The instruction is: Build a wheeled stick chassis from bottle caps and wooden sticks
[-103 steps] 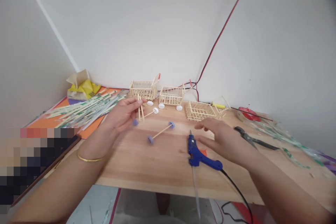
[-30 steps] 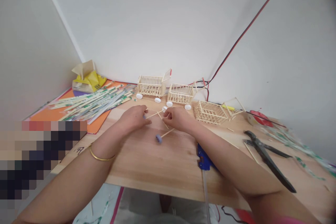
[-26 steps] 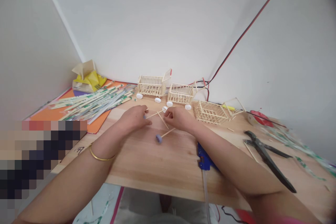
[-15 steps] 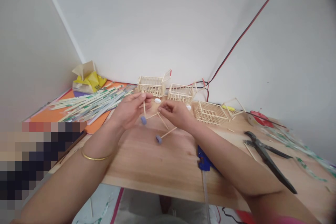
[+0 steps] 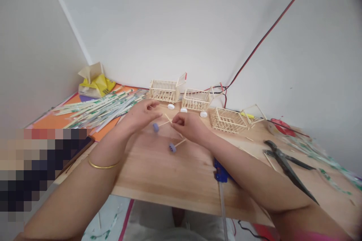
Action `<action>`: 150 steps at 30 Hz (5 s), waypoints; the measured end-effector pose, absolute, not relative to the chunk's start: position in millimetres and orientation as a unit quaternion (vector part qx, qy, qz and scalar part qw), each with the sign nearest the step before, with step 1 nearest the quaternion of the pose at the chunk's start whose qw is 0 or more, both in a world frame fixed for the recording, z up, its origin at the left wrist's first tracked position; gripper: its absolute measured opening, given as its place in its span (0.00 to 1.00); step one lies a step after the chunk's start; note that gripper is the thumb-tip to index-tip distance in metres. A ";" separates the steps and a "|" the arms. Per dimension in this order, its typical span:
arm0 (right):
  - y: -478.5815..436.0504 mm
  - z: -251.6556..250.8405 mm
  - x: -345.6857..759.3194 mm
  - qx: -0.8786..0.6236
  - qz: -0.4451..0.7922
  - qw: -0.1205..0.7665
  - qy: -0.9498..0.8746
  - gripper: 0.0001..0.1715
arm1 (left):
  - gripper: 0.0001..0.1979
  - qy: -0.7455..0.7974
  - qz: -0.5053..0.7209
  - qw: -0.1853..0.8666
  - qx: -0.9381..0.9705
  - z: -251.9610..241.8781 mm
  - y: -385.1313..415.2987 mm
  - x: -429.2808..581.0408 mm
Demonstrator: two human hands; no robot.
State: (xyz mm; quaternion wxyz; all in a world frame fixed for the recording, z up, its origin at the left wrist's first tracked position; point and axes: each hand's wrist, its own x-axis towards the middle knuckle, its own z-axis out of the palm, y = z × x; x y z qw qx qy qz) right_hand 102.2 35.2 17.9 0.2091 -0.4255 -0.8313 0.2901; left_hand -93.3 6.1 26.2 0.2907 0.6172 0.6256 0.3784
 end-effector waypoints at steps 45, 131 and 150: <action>34.6 3.7 93.1 -0.448 0.147 0.029 -0.882 0.06 | 0.16 0.639 0.126 0.214 0.728 7.8 6.9 -99.0; 27.9 37.6 177.6 -0.476 0.207 0.149 -0.842 0.07 | 0.13 0.659 0.241 0.211 0.680 8.6 17.4 -89.6; 55.3 2.9 113.3 -0.450 0.122 0.081 -0.881 0.06 | 0.21 0.669 0.158 0.196 0.699 2.4 7.2 -78.7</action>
